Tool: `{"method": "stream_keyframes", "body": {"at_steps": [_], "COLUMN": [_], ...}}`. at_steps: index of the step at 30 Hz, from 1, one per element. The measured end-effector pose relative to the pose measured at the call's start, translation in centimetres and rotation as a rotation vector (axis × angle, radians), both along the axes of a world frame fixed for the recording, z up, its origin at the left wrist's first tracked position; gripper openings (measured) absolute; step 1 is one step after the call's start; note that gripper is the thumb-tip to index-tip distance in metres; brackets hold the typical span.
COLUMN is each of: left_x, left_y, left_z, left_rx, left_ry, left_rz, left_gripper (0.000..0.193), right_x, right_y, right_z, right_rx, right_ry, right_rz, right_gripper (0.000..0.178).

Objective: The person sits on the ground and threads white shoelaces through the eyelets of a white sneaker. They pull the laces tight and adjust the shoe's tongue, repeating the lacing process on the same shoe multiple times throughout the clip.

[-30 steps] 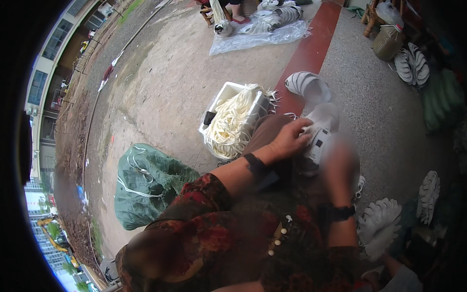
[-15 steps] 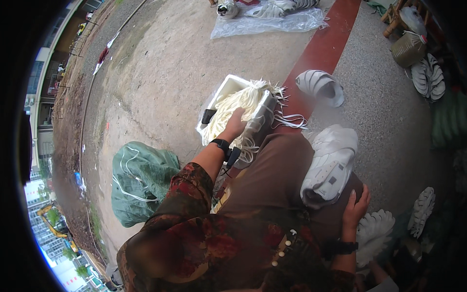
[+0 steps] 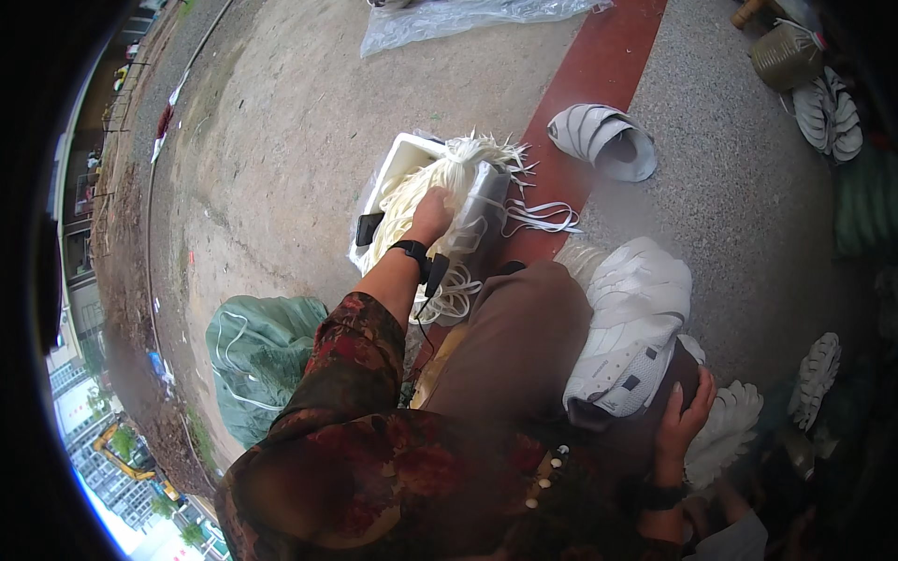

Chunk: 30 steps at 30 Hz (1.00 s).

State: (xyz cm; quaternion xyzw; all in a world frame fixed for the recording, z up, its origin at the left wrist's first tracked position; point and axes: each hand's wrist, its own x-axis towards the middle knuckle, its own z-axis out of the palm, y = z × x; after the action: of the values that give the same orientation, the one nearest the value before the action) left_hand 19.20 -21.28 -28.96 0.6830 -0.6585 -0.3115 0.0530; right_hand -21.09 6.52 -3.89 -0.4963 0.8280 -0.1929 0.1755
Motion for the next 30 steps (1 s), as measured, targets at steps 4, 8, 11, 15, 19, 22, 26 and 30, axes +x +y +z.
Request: {"method": "stream_keyframes", "body": {"at_steps": [4, 8, 11, 15, 19, 22, 26, 30], "left_x": [0.9, 0.6, 0.5, -3.0, -6.7, -9.6, -12.0, -10.7], "left_y": [0.7, 3.2, 6.9, 12.7, 17.2, 19.4, 20.8, 21.1], "left_z": [-0.4, 4.0, 5.4, 16.3, 26.8, 31.2, 35.4, 37.2], "left_rx": [-0.112, -0.167, -0.279, -0.226, -0.047, -0.021, -0.039, -0.192], "left_ry": [0.122, 0.322, 0.600, 0.764, 0.885, 0.905, 0.982, 0.844], "left_rz": [0.161, 0.281, 0.227, 0.056, -0.329, -0.641, -0.666, -0.707], "left_gripper": [0.023, 0.016, 0.010, 0.010, 0.010, 0.013, 0.018, 0.018], "right_x": [0.0, -0.3, -0.3, -0.7, 3.6, 9.0, 11.9, 8.0], "right_y": [0.0, 0.6, 0.7, 1.3, -0.5, -2.6, -2.7, -0.8], "right_z": [0.0, -0.6, -0.5, -1.4, 2.8, 7.1, 9.8, 10.3], "right_rx": [-0.011, -0.039, -0.053, -0.053, -0.196, -0.334, -0.214, 0.137], "right_ry": [0.010, 0.021, 0.018, 0.033, 0.067, -0.451, -0.947, -1.080], "right_rz": [-0.006, -0.011, -0.004, -0.014, 0.218, 0.586, 0.658, 0.605], "right_gripper": [0.042, 0.042, 0.041, 0.041, 0.043, 0.048, 0.034, 0.021]}}
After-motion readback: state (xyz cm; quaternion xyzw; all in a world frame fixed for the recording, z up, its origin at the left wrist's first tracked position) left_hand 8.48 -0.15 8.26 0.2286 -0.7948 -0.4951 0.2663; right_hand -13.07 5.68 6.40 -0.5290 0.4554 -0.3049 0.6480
